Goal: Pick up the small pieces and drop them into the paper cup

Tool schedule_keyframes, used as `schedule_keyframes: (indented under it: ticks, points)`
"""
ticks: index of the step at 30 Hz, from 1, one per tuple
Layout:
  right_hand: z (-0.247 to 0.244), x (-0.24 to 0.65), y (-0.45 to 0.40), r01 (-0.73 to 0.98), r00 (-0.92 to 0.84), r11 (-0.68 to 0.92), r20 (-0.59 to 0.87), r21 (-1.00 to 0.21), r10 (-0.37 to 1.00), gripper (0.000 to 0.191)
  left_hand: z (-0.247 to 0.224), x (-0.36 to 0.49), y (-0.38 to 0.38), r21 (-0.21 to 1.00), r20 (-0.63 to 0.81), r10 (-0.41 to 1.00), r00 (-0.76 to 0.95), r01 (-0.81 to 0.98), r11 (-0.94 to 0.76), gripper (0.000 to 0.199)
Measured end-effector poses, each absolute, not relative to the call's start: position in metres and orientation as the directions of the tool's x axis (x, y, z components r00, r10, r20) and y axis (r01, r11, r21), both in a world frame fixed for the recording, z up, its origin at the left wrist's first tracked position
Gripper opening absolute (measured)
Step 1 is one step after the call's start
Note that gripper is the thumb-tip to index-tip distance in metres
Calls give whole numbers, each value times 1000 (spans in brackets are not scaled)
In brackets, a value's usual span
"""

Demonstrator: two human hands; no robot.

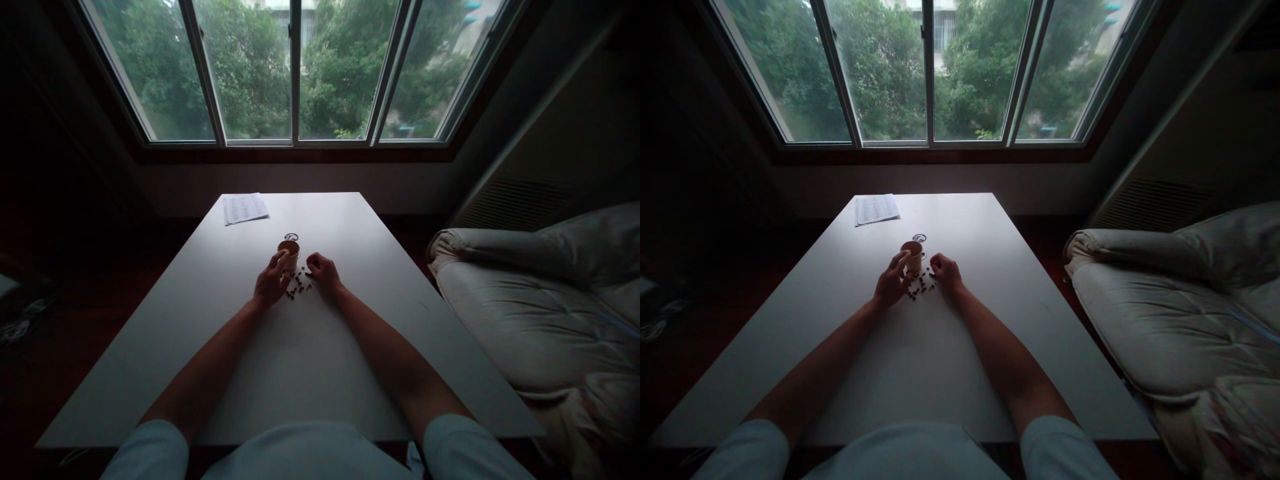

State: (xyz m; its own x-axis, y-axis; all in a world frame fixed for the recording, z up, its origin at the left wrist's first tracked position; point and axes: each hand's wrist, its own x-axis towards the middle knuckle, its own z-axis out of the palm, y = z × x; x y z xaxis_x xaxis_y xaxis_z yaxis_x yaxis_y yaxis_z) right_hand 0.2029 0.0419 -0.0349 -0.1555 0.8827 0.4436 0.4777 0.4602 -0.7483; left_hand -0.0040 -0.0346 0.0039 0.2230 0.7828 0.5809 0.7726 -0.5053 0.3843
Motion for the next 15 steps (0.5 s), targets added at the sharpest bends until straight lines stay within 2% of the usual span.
schedule_keyframes:
  ticks: [15]
  points:
    - [-34, 205, 44, 436, -218, 534, 491, -724, 843, 21, 7, -5, -36, 394, 599, 774, 206, 765, -509, 61]
